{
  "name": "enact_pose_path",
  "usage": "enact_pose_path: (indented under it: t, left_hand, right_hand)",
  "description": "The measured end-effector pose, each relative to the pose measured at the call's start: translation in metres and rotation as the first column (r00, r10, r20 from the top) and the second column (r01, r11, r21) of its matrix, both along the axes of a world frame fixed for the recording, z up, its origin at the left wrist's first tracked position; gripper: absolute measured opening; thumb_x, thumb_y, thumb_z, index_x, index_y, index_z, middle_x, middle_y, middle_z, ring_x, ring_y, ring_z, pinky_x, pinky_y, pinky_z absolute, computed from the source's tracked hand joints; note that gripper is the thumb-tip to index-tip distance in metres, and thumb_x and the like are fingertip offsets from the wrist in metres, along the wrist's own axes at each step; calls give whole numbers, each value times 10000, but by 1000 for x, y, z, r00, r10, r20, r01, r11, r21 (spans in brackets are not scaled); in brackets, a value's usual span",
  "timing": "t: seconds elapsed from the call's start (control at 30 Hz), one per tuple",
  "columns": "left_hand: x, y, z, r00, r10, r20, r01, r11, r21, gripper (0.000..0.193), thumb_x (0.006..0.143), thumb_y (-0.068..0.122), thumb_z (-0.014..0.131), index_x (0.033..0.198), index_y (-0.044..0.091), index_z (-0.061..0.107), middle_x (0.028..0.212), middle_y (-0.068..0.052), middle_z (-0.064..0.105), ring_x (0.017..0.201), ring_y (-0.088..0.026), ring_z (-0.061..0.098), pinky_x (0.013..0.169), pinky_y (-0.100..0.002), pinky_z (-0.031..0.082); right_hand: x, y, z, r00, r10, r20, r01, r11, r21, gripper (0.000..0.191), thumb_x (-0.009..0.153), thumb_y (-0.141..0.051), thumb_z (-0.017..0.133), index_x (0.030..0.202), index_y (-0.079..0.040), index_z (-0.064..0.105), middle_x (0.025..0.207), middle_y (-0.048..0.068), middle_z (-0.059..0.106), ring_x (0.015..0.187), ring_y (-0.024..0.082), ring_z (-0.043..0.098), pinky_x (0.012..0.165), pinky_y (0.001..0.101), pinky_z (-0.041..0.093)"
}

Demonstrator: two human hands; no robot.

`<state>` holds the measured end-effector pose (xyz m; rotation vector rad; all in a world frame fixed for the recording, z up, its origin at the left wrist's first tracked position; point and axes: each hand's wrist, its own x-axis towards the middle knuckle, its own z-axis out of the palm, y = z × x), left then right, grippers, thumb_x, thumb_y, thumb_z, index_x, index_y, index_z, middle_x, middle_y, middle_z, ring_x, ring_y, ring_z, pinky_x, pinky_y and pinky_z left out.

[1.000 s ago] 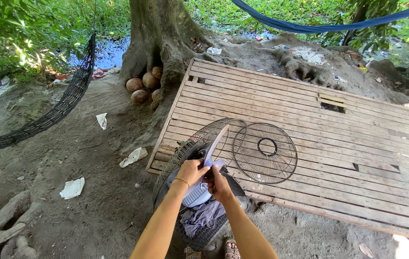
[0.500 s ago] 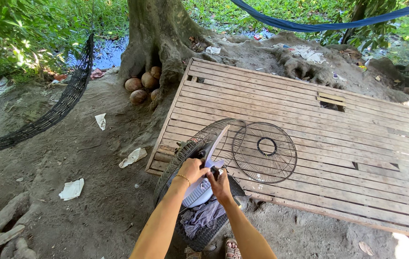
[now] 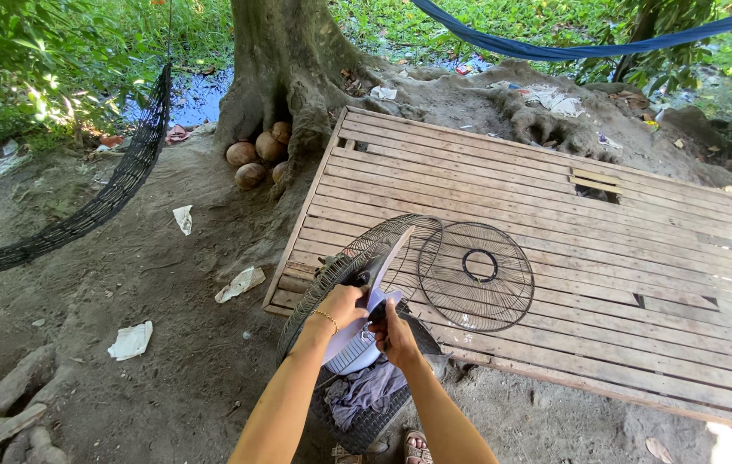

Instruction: The person disassembles a standing electric fan on a wooden table, removing the front grille and unscrewing the blade cap to take off the fan blades, then works on the small center parts and reattaches the blades, spinning them at the end.

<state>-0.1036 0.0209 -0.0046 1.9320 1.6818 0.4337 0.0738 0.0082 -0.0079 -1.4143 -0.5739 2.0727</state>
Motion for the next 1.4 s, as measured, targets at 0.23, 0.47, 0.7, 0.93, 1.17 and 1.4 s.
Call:
enact_pose_path:
  t: [0.23,0.47,0.7,0.93,1.17,1.4]
  left_hand:
    - [-1,-6,9,994,-55,91,47,995,92,390,863,363,771,1075,41,715,874,-233,727,854,-402,714,772,-472,575]
    - [-2,-3,9,996,-70,49,66,994,90,398,873,354,748,1112,40,696,878,-238,721,847,-411,706,759,-490,568]
    - [-4,-2,2,994,-107,18,106,992,73,413,897,386,745,1076,16,701,869,-249,713,867,-413,706,772,-485,570]
    - [-2,-1,6,996,-85,39,83,996,40,416,886,368,746,1130,33,703,886,-242,721,880,-394,722,779,-464,586]
    - [-6,-4,11,984,-140,114,130,987,90,464,811,345,775,1167,56,701,903,-231,734,867,-386,732,778,-453,588]
    - [-6,-5,10,991,-93,93,85,992,94,409,901,429,711,1142,99,729,832,-213,730,807,-392,723,735,-467,588]
  right_hand:
    - [-4,-1,-1,992,-77,-104,78,997,7,605,976,-616,590,862,-25,648,732,68,608,552,105,470,463,251,397]
    - [-13,-7,0,994,-105,40,93,968,233,566,978,-587,579,827,-43,625,697,56,612,531,112,486,466,266,408]
    - [-8,-22,-3,839,-221,497,-188,740,646,458,999,-453,653,923,-5,598,696,93,606,580,161,537,532,325,411]
    - [2,-28,9,812,-433,392,-330,214,919,463,839,-218,793,1192,16,605,913,144,661,749,221,606,604,322,516]
    - [12,-18,-1,957,-49,286,-62,927,369,556,949,-563,588,1014,-15,658,828,99,749,623,124,590,559,296,489]
    - [0,-2,4,985,-76,-153,54,989,-141,619,956,-641,546,920,-28,625,771,115,672,554,108,447,449,239,369]
